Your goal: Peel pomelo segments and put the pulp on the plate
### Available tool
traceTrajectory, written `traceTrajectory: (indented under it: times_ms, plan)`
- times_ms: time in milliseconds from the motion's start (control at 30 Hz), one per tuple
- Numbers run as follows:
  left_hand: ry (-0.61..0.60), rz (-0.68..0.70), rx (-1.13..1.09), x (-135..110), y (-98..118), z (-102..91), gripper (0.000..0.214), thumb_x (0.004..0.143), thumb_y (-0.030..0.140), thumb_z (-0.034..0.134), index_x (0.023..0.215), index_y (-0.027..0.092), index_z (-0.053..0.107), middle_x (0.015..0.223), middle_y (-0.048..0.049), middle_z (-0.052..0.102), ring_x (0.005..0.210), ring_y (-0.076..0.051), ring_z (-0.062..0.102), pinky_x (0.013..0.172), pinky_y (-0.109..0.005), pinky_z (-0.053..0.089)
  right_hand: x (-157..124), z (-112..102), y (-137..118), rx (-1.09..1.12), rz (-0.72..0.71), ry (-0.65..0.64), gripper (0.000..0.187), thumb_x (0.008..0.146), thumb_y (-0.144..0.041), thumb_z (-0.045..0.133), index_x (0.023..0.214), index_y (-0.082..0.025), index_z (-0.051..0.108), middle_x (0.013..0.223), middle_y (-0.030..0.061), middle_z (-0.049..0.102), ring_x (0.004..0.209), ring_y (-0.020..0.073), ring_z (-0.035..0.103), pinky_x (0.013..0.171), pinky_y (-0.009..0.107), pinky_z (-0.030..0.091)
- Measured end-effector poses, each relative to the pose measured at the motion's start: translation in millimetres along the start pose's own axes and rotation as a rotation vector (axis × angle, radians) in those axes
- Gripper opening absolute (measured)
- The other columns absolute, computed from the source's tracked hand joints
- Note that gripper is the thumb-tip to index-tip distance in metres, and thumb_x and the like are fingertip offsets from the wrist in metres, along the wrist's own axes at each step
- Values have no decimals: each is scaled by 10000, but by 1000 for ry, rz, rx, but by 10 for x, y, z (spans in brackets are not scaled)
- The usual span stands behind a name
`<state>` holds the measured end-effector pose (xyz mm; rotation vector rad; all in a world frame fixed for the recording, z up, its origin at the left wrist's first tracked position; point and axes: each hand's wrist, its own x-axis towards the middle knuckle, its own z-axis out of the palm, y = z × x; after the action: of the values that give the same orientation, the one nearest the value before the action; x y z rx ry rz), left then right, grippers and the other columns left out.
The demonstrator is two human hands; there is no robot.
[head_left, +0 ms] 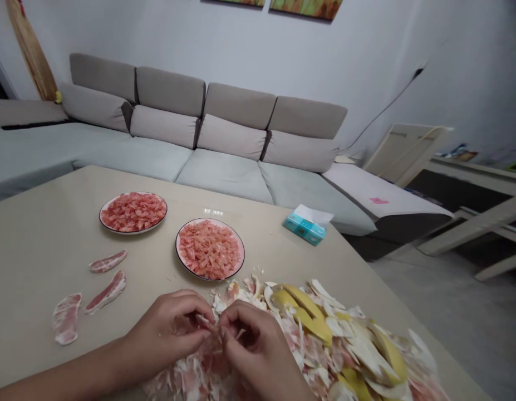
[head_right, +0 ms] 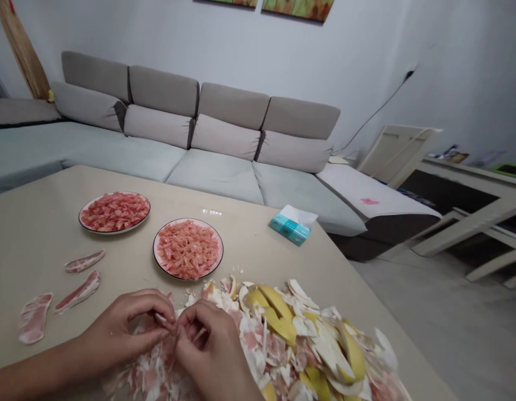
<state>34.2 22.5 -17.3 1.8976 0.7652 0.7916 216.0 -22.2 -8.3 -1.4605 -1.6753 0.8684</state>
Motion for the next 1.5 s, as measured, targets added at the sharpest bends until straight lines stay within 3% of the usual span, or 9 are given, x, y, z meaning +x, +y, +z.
traceTrajectory:
  times_ms: [200, 367, 500, 633, 733, 833, 1133, 1300, 1500]
  plan:
    - [21, -233, -253, 37, 50, 8, 164, 702, 54, 608, 813, 153, 675, 829, -35, 693, 801, -171, 640, 734, -280, 505, -7, -65, 26, 135, 86, -32, 104, 782, -170, 483, 691, -196, 526, 609, -29, 510, 572, 130, 474, 527, 219, 376]
    - [-27, -374, -585, 28, -75, 10, 196, 775, 216, 685, 959, 177, 628, 874, -22, 678, 710, -137, 611, 597, -238, 476, -22, -82, 15, -38, 32, -49, 253, 813, -124, 419, 574, -203, 391, 562, -37, 456, 569, 125, 444, 513, 215, 325]
    - [-5, -337, -660, 43, -133, -34, 225, 784, 289, 720, 951, 168, 629, 898, -41, 697, 799, -157, 632, 679, -253, 487, -20, -82, 30, -168, -20, -157, 259, 766, -92, 537, 537, -185, 458, 534, -50, 480, 535, 108, 434, 504, 211, 295]
    - [-16, -338, -735, 63, -104, -69, 239, 782, 311, 731, 915, 156, 606, 911, -55, 705, 771, -149, 638, 691, -262, 485, -15, -147, 61, -190, 16, -146, 140, 749, -69, 596, 706, -197, 634, 669, -18, 617, 596, 128, 526, 535, 209, 363]
    - [21, -358, -743, 63, -81, -66, 277, 761, 306, 754, 931, 150, 601, 922, -63, 708, 814, -155, 641, 734, -266, 472, -6, -171, 46, -170, 43, -79, 194, 825, -215, 620, 634, -182, 609, 600, -16, 584, 568, 131, 505, 519, 217, 357]
    - [39, -386, -753, 49, -82, -40, 350, 732, 313, 779, 992, 159, 600, 925, -64, 718, 831, -167, 652, 755, -278, 462, -1, -108, 20, -72, 26, -66, 215, 860, -341, 628, 718, -181, 642, 623, -21, 586, 580, 127, 497, 518, 210, 360]
    - [-52, -375, -777, 28, -130, 21, 336, 671, 319, 821, 919, 168, 652, 911, -59, 738, 863, -193, 669, 798, -312, 468, -13, 40, 58, -38, -102, -75, 154, 901, -275, 597, 809, -187, 684, 731, 1, 650, 653, 129, 545, 586, 212, 375]
    - [-10, -311, -729, 20, -130, 22, 238, 714, 299, 795, 858, 147, 682, 808, -15, 681, 780, -148, 627, 726, -254, 456, -34, 33, 24, -35, -108, -126, 198, 908, -278, 573, 764, -182, 669, 686, -10, 622, 649, 128, 528, 596, 221, 358]
    - [-85, -453, -1045, -24, -85, 50, 177, 762, 244, 767, 850, 138, 656, 747, -30, 696, 684, -132, 654, 674, -240, 467, -75, 44, -18, 140, -22, -115, 294, 892, -376, 571, 690, -175, 640, 650, -5, 568, 648, 140, 501, 587, 238, 342]
